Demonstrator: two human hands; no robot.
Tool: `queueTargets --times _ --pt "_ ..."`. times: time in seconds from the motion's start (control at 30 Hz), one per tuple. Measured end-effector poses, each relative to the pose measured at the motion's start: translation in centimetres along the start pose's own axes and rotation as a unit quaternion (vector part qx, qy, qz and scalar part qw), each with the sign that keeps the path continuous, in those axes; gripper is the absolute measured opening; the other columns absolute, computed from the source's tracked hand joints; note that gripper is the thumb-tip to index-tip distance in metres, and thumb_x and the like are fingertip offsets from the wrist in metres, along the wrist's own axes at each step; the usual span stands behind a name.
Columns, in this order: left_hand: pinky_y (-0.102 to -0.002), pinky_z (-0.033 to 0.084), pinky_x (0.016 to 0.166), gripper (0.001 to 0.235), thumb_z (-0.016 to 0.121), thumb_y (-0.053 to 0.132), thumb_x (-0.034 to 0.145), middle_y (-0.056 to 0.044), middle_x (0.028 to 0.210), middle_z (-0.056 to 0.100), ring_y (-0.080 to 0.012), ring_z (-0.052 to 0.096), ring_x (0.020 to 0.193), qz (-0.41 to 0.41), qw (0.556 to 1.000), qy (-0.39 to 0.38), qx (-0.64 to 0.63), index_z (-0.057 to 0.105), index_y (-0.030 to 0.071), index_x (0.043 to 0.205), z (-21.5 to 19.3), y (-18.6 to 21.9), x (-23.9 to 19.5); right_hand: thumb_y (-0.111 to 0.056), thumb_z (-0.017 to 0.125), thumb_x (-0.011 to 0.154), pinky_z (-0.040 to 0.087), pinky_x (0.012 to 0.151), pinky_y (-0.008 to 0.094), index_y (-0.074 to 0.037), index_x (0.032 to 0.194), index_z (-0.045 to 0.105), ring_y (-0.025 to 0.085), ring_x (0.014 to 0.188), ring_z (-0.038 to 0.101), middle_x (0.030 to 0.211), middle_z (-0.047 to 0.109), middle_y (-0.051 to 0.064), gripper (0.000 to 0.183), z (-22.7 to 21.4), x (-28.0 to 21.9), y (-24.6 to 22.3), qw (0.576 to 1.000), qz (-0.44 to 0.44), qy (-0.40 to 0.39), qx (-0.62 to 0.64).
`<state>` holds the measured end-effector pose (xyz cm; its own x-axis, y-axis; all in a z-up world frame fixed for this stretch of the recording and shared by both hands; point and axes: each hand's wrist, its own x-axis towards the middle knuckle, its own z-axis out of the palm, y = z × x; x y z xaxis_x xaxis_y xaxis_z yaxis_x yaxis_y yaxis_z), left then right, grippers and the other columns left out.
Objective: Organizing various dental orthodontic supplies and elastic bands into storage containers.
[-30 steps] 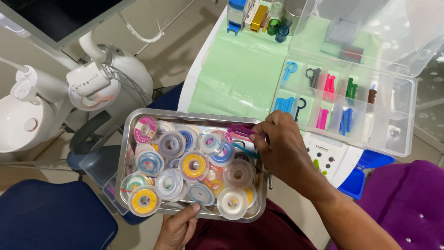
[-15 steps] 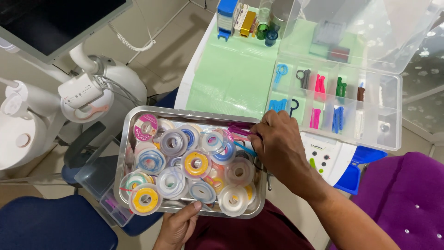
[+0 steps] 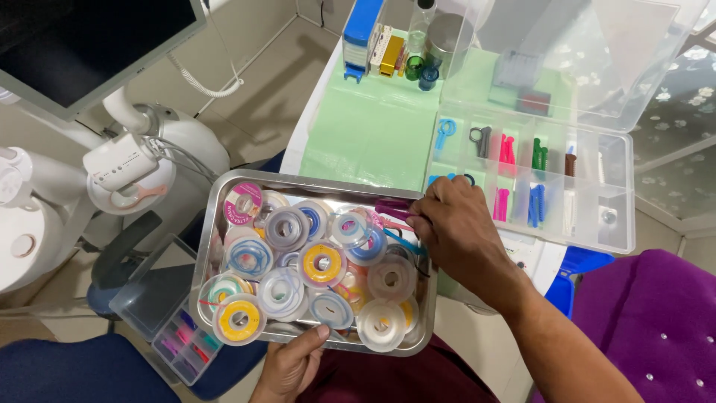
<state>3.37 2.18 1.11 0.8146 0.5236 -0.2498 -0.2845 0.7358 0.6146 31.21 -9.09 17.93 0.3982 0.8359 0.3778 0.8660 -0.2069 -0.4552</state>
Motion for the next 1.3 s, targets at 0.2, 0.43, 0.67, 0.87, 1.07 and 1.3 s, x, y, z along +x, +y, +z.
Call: queueTargets --times 0.2,0.43,0.67,0.87,1.07,1.3 --pt "-0.050 0.045 0.110 0.062 0.066 -0.011 0.082 -0.016 0.130 0.063 -0.0306 0.061 0.124 -0.011 1.000 -0.006 0.014 0.049 0.001 0.141 0.4 -0.1 1.0 -0.013 0.076 0.080 0.038 0.077 0.045 -0.004 0.087 0.072 0.031 0.089 0.051 0.090 0.056 0.010 0.012 0.3 0.1 0.1 0.995 0.013 -0.005 -0.103" --pt "-0.052 0.047 0.107 0.065 0.063 -0.016 0.081 -0.019 0.131 0.062 -0.0341 0.061 0.123 -0.001 1.000 -0.005 0.012 0.048 0.000 0.142 -0.3 -1.1 1.9 -0.010 0.074 0.079 0.040 0.078 0.044 0.001 0.085 0.067 0.031 0.090 0.052 0.089 0.054 0.014 0.015 0.3 -0.5 1.4 0.988 -0.041 0.001 -0.151" --pt "-0.056 0.053 0.101 0.068 0.062 -0.016 0.078 -0.024 0.130 0.062 -0.0393 0.064 0.120 0.003 1.000 -0.011 0.020 0.045 -0.003 0.143 2.2 -0.1 2.7 -0.007 0.070 0.073 0.041 0.082 0.043 -0.001 0.088 0.065 0.034 0.091 0.051 0.093 0.055 0.016 0.017 -1.8 -1.5 3.4 0.997 -0.019 0.067 -0.027" --pt "-0.044 0.056 0.101 0.055 0.069 -0.010 0.079 -0.019 0.122 0.071 -0.0313 0.070 0.116 0.200 0.937 -0.053 0.283 0.060 0.007 0.130 -2.6 -3.5 3.3 -0.011 0.060 0.098 0.040 0.075 0.032 -0.003 0.083 0.058 0.013 0.081 0.045 0.090 0.048 0.000 0.018 -4.6 -3.9 7.1 0.901 0.258 0.005 0.350" --pt "-0.050 0.036 0.062 0.052 0.075 -0.021 0.083 -0.032 0.100 0.071 -0.0647 0.048 0.077 -0.055 0.940 0.137 0.306 0.076 0.007 0.127 -4.7 -3.8 5.9 -0.015 0.061 0.100 0.039 0.082 0.027 -0.005 0.089 0.061 0.009 0.084 0.045 0.085 0.050 -0.005 0.015 -7.0 -6.1 8.9 0.861 0.319 0.048 0.393" --pt "-0.043 0.049 0.084 0.042 0.073 -0.012 0.084 -0.024 0.110 0.072 -0.0410 0.063 0.098 0.226 0.884 -0.013 0.409 0.075 0.011 0.119 -2.4 -5.5 7.2 -0.015 0.060 0.101 0.043 0.086 0.027 -0.005 0.087 0.062 0.008 0.088 0.050 0.090 0.054 -0.004 0.018 -8.3 -8.3 10.6 0.865 0.294 0.085 0.398"
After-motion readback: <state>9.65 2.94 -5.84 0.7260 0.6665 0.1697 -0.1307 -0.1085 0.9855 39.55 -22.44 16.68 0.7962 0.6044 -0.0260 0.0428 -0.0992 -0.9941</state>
